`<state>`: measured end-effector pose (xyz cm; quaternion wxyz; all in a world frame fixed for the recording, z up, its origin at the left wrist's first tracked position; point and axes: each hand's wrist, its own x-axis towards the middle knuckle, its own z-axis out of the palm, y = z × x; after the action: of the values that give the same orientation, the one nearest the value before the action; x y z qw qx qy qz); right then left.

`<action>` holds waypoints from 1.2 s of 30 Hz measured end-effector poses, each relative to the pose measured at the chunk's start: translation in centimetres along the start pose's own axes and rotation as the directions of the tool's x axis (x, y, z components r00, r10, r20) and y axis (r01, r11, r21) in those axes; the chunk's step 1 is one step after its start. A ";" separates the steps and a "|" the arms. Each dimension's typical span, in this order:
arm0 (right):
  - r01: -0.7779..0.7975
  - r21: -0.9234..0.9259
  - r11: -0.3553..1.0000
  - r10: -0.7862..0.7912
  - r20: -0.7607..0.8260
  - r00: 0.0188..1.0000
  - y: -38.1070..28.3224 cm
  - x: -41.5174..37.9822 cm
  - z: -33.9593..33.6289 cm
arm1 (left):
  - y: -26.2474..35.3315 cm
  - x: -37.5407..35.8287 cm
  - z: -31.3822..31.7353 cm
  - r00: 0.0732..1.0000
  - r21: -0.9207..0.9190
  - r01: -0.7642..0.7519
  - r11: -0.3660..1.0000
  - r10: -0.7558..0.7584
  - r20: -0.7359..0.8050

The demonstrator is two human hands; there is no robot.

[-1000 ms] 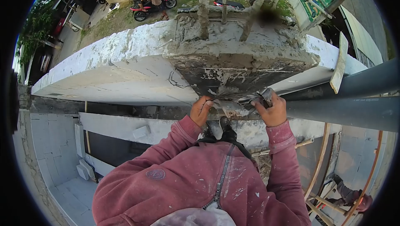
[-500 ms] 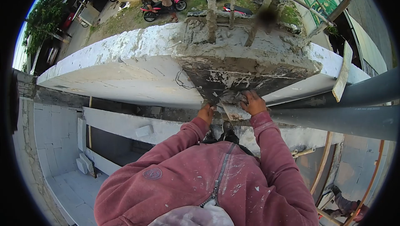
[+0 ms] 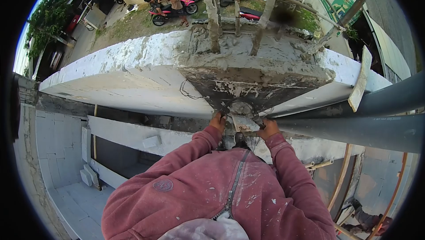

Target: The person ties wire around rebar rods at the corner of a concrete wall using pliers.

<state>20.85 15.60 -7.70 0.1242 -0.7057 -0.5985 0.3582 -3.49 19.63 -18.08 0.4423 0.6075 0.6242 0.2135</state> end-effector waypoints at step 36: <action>-0.009 0.582 0.813 0.109 -0.138 0.984 -2.4 -8.1 -9.7 | 1.8 0.4 -8.1 0.973 -0.118 0.003 0.993 0.024 0.229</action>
<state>25.13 11.14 3.56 0.3708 -0.6798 -0.4265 0.4674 -8.97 22.51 -12.55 0.5453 0.6043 0.5522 0.1803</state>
